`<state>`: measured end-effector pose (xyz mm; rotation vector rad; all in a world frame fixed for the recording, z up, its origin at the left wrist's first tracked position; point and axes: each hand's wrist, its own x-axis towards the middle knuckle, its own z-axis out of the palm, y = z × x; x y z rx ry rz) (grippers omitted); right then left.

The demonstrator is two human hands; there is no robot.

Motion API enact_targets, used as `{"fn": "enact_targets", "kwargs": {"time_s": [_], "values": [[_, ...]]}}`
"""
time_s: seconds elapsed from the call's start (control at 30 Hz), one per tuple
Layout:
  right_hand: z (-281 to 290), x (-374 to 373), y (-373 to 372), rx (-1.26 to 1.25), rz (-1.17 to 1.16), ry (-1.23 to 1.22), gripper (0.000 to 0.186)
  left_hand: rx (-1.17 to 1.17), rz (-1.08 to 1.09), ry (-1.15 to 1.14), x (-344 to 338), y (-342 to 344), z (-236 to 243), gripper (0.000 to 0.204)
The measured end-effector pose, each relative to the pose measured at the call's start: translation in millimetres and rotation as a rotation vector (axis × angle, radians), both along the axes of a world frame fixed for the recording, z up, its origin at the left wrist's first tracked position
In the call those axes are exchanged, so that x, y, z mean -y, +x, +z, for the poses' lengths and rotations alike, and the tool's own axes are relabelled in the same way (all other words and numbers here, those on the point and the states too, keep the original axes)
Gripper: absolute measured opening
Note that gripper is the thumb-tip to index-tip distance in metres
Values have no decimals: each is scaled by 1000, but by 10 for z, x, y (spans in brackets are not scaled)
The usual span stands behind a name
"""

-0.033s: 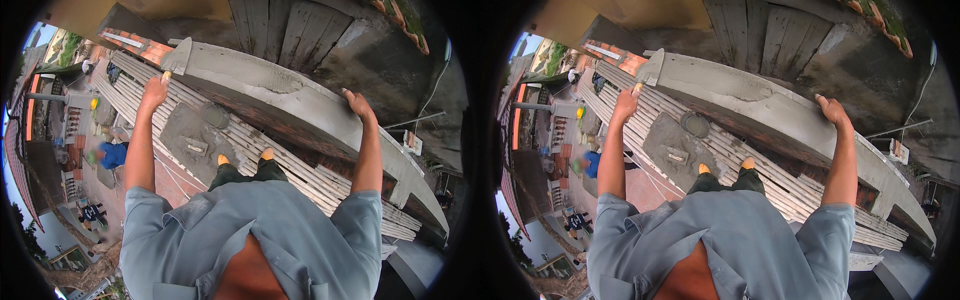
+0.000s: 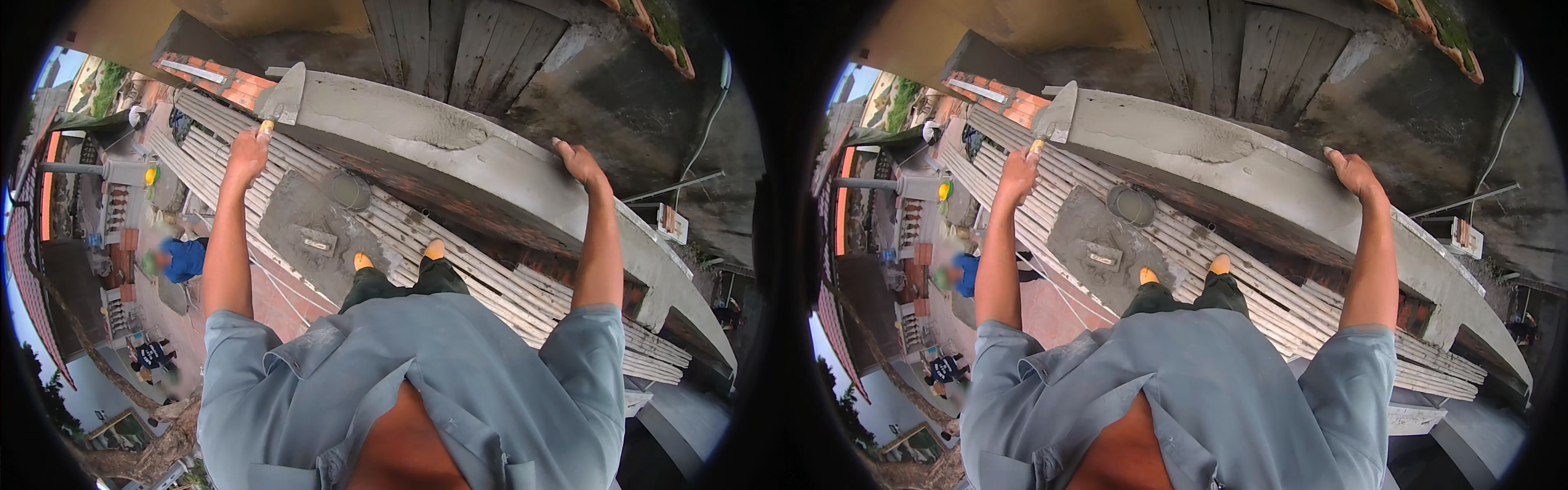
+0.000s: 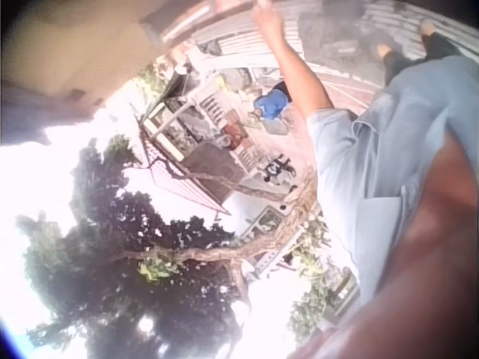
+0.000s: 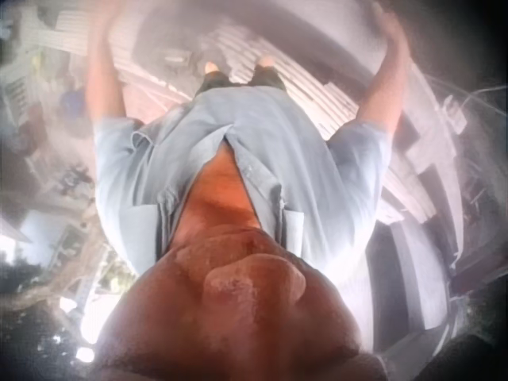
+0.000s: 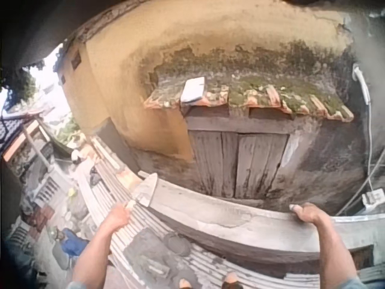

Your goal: The person applies wet cement to a brick wall using a trowel, then smooths the surface with a float. The person works on a single wall section, repeatedly spreading and leveling the cement.

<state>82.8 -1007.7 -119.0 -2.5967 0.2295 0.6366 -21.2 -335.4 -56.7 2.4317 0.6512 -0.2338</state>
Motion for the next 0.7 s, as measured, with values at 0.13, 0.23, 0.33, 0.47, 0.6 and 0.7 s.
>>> {"fn": "enact_targets", "kwargs": {"time_s": [0.13,0.23,0.33,0.47,0.6,0.7], "values": [[59,4,43,-13,-2,48,92,41,-108,-109,369,-43,-194,38],[61,15,67,-34,-7,70,90,172,-237,-50,672,-100,-319,36],[47,29,79,-52,-10,87,91,20,-149,-240,817,-171,-162,34],[25,40,78,-60,-18,88,91,49,-204,-164,1101,-140,44,32],[52,24,53,-50,-20,121,90,-57,-429,-176,1578,-133,26,34],[97,15,47,-64,3,133,90,-109,-491,-291,1940,-192,20,35]]}}
